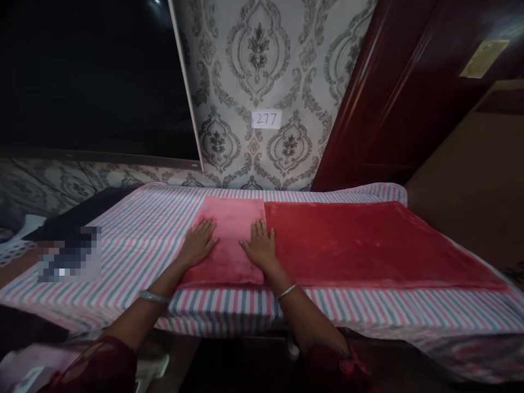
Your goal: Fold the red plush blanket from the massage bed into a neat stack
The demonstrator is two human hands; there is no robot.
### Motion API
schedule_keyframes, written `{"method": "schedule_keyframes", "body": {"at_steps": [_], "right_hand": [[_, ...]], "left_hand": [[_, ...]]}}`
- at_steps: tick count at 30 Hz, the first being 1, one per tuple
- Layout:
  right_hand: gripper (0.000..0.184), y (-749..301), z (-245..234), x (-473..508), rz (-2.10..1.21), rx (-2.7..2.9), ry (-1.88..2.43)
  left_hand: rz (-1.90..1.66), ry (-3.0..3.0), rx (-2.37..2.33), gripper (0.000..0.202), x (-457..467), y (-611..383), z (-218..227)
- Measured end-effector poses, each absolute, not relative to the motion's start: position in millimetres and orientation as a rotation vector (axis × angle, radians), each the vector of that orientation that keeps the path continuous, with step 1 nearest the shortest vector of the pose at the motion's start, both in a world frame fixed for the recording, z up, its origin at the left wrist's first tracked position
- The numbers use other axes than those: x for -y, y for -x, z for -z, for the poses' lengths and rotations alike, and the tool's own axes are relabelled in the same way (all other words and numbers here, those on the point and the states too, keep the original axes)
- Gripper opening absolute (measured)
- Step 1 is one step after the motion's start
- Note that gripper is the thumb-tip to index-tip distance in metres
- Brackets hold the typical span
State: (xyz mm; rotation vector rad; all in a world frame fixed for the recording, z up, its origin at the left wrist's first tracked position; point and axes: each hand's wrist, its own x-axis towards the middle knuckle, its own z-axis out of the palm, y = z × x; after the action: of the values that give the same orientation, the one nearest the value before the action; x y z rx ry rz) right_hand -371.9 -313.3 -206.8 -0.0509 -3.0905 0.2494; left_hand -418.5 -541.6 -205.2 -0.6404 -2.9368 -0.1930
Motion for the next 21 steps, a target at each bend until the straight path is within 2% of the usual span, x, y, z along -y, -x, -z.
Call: {"method": "schedule_keyframes", "body": {"at_steps": [7, 12, 17, 21], "right_hand": [[0.07, 366.4, 178.9, 318.4, -0.311, 3.179, 0.069], [0.065, 344.3, 157.4, 380.1, -0.376, 3.077, -0.137], [0.061, 330.0, 182.9, 427.7, -0.434, 3.036, -0.41], [0.07, 324.9, 200.8, 404.5, -0.426, 3.059, -0.406]], "left_hand": [[0.298, 0.612, 3.013, 0.056, 541.6, 422.0, 191.8], [0.434, 0.569, 2.92, 0.052, 547.0, 395.0, 175.0], [0.313, 0.467, 2.968, 0.054, 557.8, 360.4, 192.1], [0.203, 0.51, 2.988, 0.057, 562.8, 358.8, 204.3]]}}
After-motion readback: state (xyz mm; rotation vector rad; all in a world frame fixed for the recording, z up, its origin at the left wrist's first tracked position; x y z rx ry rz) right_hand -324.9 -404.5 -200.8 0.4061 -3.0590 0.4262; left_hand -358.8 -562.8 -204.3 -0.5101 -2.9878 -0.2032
